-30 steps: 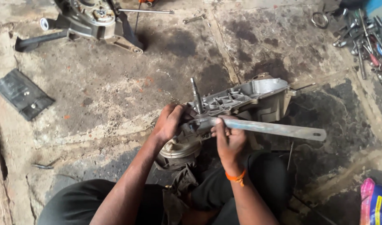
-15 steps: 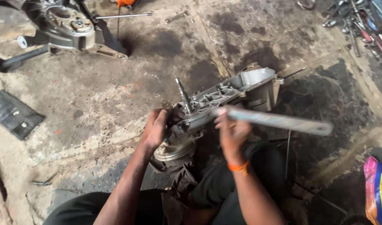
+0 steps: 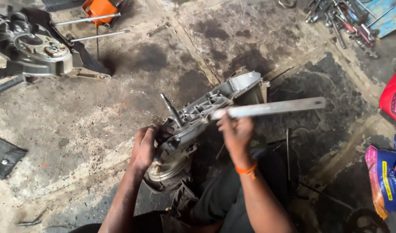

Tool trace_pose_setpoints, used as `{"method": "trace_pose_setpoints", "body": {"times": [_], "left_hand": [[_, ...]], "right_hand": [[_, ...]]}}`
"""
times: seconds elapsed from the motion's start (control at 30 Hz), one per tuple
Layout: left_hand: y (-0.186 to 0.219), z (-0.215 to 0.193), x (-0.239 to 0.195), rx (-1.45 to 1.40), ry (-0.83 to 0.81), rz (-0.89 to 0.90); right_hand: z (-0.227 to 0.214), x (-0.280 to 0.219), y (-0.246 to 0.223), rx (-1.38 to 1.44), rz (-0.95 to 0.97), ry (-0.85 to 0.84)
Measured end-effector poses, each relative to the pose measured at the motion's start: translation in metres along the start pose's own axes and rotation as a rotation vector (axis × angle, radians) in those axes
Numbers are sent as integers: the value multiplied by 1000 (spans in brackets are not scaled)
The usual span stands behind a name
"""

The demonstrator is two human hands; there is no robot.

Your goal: The person sits on the workshop floor working on a scooter engine crankcase. They hammer a long flat bar against a shaft in the casing, reposition the casing, pry at components by hand, scrape at the casing with a screwdriver-like tool, and wipe or brush the part with a cloth.

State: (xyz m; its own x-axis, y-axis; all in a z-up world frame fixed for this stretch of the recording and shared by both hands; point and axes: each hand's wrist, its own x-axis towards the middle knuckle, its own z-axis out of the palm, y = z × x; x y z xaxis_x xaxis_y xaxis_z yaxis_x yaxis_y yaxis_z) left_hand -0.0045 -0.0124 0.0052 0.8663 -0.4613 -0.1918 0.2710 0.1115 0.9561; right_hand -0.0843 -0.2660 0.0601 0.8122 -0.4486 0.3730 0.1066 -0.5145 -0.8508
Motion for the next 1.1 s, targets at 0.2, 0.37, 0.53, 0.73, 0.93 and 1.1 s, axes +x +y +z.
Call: {"method": "trace_pose_setpoints", "body": {"times": [0.2,0.37,0.53,0.73,0.93,1.1], "left_hand": [[-8,0,2,31,-16,6],[-1,1,0,50,-16,-26],[-5,0,1,35,-10,-17],[-3,1,-1,31,-6,-19],[-9,-1,5,22,-6,12],[-13,-1,5,23,-5,16]], "right_hand": [[-9,16,5,75,-19,82],[-10,17,2,53,-58,1],[-7,14,-16,-139,-90,42],[-18,22,-8,-264,-15,95],[-17,24,-3,-219,-161,42],[-17,14,-24,-301,-210,24]]}}
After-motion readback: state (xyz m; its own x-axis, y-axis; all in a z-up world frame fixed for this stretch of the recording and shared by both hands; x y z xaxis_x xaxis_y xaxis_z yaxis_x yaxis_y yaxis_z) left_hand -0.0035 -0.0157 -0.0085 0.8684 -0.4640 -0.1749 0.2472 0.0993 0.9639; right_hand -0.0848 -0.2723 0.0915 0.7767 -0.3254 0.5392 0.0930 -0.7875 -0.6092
